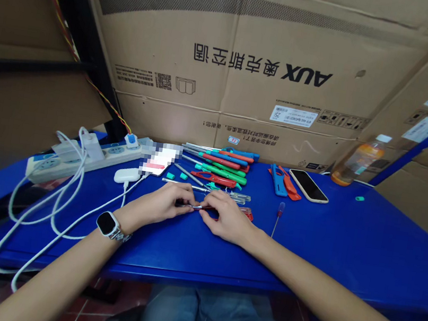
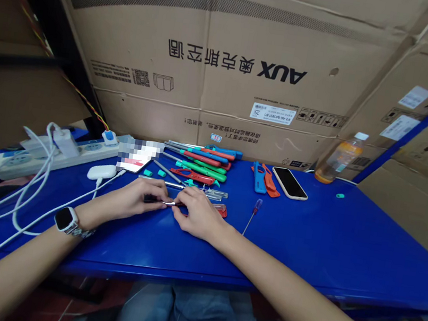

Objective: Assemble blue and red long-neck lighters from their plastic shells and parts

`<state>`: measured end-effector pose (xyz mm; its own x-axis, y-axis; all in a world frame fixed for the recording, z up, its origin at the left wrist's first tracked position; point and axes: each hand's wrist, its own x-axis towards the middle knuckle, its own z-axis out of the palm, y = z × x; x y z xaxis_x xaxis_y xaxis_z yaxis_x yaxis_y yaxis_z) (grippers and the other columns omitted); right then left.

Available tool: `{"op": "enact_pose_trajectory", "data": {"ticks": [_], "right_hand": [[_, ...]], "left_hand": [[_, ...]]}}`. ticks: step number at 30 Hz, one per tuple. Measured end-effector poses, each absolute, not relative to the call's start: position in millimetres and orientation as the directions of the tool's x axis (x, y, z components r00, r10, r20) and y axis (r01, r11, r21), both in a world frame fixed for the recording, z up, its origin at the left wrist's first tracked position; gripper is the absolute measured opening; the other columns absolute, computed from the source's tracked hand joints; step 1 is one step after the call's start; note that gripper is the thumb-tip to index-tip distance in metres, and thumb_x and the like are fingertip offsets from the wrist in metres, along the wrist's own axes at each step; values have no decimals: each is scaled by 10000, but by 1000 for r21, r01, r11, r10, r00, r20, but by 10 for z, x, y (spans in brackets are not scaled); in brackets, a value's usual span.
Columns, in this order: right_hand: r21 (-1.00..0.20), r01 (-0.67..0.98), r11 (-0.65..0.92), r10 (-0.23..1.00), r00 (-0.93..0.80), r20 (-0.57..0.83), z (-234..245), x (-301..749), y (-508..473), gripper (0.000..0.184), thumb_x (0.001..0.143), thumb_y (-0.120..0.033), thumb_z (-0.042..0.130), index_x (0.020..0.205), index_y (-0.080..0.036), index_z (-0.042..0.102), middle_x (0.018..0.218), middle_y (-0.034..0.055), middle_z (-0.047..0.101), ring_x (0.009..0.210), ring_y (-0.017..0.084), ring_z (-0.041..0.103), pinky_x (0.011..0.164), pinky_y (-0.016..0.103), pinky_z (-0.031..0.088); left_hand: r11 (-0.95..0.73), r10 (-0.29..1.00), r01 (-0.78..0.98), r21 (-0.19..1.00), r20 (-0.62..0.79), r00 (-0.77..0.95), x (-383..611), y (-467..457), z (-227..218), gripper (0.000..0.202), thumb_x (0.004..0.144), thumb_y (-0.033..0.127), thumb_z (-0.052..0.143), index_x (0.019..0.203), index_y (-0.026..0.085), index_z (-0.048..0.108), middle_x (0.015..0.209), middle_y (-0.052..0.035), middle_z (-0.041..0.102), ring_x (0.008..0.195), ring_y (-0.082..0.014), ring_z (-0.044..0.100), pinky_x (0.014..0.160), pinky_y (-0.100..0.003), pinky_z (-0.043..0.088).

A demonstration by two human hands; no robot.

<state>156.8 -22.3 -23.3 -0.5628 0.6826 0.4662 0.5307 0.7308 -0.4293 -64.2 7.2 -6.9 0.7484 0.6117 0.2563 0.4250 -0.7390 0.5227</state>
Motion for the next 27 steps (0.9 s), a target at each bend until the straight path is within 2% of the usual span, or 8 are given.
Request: {"op": "enact_pose_trajectory", "data": {"ticks": [8,13,21,27], "right_hand": [[-388,524,758,651,-591,475,-280,1573,-213,59,900,-186,578,872,-179,629,919,65,636,882,198,572,843,351,481],[-414,530,740,673,-573,468,-263,1572,-222,42,885,-170,595,867,-183,630,900,59,634,874,198,578,829,351,486],[-443,519,731,683,-562,467,-250,1562,-218,42,861,-147,611,846,-182,629,888,56,629,848,188,580,813,338,483],[-455,505,734,679,-560,474,-250,1565,-224,50,872,-159,609,842,-174,646,894,62,640,857,190,588,818,343,486]], "left_hand": [[-794,572,440,419,272,774,-654,67,-52,184,921,205,580,846,166,744,897,-62,655,795,-167,640,761,-279,488],[-806,575,485,339,256,777,-625,-1,-21,218,934,204,543,836,170,735,905,-63,637,795,-171,632,763,-281,479],[-761,616,488,427,241,750,-586,-36,1,158,938,215,511,856,172,639,887,-32,559,757,-152,569,719,-270,448],[-730,635,479,487,225,739,-603,6,-41,190,944,260,523,842,168,654,865,-31,555,722,-143,556,704,-271,444]]}}
